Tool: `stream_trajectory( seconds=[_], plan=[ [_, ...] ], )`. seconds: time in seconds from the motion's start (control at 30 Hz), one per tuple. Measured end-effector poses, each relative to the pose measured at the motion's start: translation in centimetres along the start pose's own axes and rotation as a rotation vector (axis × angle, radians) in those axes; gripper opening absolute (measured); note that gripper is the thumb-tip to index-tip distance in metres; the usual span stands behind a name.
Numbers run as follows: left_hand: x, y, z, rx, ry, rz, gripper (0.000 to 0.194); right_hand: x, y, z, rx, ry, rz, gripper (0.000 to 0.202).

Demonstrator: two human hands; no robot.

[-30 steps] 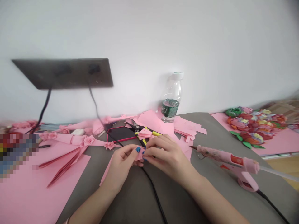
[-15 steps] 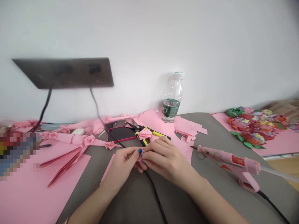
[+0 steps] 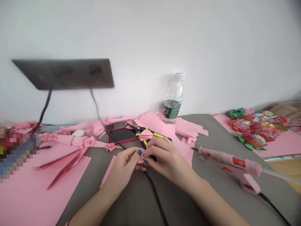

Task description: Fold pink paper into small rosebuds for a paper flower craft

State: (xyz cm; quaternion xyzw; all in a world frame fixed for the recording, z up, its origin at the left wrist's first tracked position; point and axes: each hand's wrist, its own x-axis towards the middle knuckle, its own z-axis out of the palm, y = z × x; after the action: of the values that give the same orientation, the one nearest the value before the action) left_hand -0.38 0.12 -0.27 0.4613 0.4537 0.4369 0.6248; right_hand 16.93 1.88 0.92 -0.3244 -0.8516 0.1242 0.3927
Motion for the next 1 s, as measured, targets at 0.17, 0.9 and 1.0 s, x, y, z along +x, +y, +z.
stream_trajectory(
  seconds=[0.17,0.9,1.0],
  plan=[
    [0.0,0.0,0.0,0.022,0.015,0.052,0.028,0.1,-0.1,0.0,0.196,0.006,0.171,0.018],
    [-0.3,0.7,0.0,0.172,-0.05,0.126,0.029,0.4,-0.1,-0.1,0.464,0.02,0.587,0.014],
    [-0.2,0.5,-0.2,0.136,-0.042,0.111,0.041,0.4,0.0,-0.1,0.493,0.01,0.572,0.008]
  ],
)
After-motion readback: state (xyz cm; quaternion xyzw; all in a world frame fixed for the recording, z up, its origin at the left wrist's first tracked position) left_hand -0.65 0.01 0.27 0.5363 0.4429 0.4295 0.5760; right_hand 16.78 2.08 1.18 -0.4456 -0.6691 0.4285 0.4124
